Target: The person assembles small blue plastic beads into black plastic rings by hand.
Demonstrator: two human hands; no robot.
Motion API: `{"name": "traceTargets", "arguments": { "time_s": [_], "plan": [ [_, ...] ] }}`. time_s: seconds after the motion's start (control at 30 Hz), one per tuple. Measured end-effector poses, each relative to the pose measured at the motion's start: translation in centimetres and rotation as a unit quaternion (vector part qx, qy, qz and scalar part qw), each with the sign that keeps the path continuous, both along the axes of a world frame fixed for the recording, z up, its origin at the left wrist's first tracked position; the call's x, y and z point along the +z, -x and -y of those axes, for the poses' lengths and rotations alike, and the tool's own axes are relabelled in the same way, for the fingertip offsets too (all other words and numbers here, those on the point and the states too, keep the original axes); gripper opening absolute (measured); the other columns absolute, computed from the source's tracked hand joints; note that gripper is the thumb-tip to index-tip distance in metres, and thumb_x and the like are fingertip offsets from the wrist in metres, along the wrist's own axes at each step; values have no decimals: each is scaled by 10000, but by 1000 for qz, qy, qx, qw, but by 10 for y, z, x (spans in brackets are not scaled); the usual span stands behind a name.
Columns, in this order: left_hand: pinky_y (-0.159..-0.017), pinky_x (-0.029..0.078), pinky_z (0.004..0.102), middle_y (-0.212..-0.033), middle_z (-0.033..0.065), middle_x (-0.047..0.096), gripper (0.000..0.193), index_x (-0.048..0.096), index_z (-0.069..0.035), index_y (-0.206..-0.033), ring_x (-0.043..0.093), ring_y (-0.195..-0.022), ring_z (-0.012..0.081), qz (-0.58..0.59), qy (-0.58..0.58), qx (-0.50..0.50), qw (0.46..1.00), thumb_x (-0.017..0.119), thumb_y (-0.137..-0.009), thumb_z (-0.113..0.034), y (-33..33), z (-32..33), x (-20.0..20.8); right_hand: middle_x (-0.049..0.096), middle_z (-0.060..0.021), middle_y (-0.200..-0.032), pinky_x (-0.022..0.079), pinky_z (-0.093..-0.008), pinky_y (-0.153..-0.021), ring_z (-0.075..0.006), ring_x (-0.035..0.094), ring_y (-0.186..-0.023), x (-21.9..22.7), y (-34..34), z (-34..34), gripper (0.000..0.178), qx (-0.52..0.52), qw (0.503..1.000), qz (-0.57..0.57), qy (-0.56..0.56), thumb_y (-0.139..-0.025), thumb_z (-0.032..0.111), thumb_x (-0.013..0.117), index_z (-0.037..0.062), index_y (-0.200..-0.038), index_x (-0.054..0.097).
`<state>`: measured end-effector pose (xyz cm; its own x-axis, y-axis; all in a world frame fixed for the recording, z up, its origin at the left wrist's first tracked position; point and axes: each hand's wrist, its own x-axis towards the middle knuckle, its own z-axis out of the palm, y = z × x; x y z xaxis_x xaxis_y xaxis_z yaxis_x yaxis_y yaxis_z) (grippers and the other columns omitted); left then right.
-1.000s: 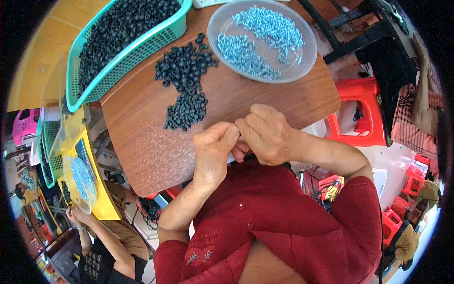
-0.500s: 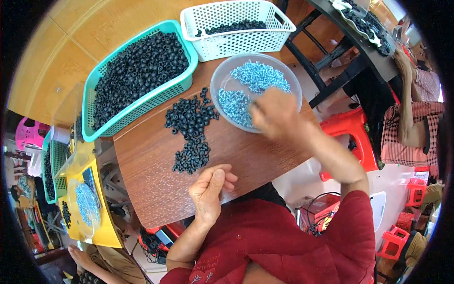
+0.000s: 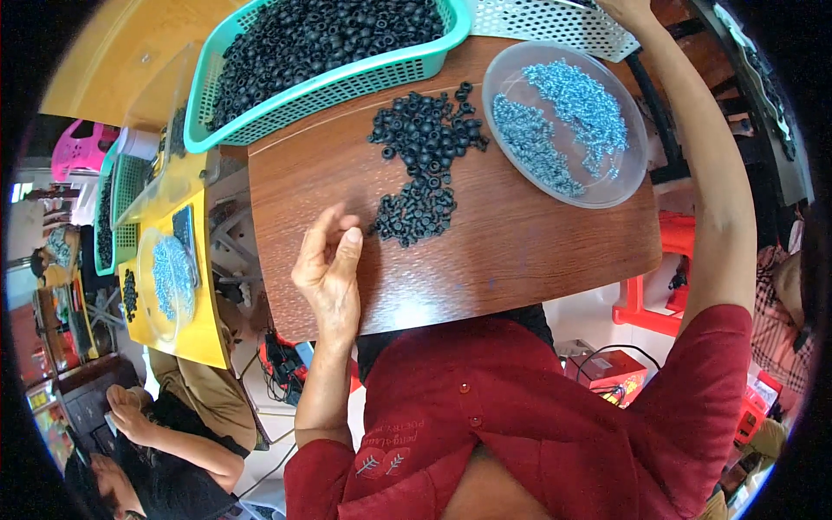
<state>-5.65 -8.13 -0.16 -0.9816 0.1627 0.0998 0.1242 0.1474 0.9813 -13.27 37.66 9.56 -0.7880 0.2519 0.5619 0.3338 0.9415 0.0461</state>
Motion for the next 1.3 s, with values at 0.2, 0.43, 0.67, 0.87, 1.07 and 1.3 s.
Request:
{"name": "traceTargets", "arguments": {
  "time_s": [0.2,0.43,0.67,0.87,1.07,1.3],
  "plan": [
    [-695,460,307,-807,76,605,234,663,-38,-959,573,-758,207,-172,177,-72,966,689,-728,-9,14,-24,4,633,-235,-787,486,-430,-725,-358,629,-773,-8,-35,47,280,94,981,-70,155,-747,239,635,-8,-874,667],
    [-678,436,367,-693,83,537,201,676,-55,-877,551,-721,244,-270,323,-123,898,726,-683,-65,30,-61,5,649,-136,-815,494,-360,-672,-300,625,-755,-39,-101,99,131,257,950,-130,121,-790,95,651,2,-882,660],
    [-691,450,390,-737,107,567,167,662,-43,-824,575,-769,287,-296,369,-136,870,719,-668,-63,35,-69,2,622,-111,-745,461,-369,-610,-286,578,-685,-44,-137,124,142,303,936,-109,141,-731,7,680,4,-868,645],
    [-686,462,396,-765,122,584,176,636,-22,-858,589,-771,294,-297,392,-142,859,692,-692,-40,32,-64,8,624,-117,-755,450,-352,-601,-277,567,-677,-41,-147,156,141,321,917,-120,205,-735,-11,678,6,-870,643],
    [-676,495,331,-827,116,624,185,594,-8,-926,625,-739,220,-93,176,-166,966,666,-758,18,5,-53,34,635,-89,-807,444,-273,-648,-181,587,-722,-57,-163,209,157,328,828,-78,449,-794,10,660,-4,-951,653],
    [-619,477,253,-776,57,584,240,614,-18,-952,571,-678,131,-100,77,-166,978,696,-735,40,-20,-49,31,642,-49,-895,473,-224,-724,-90,587,-829,-73,-164,254,137,270,704,-37,656,-822,16,651,-17,-955,652]
  ]
}}
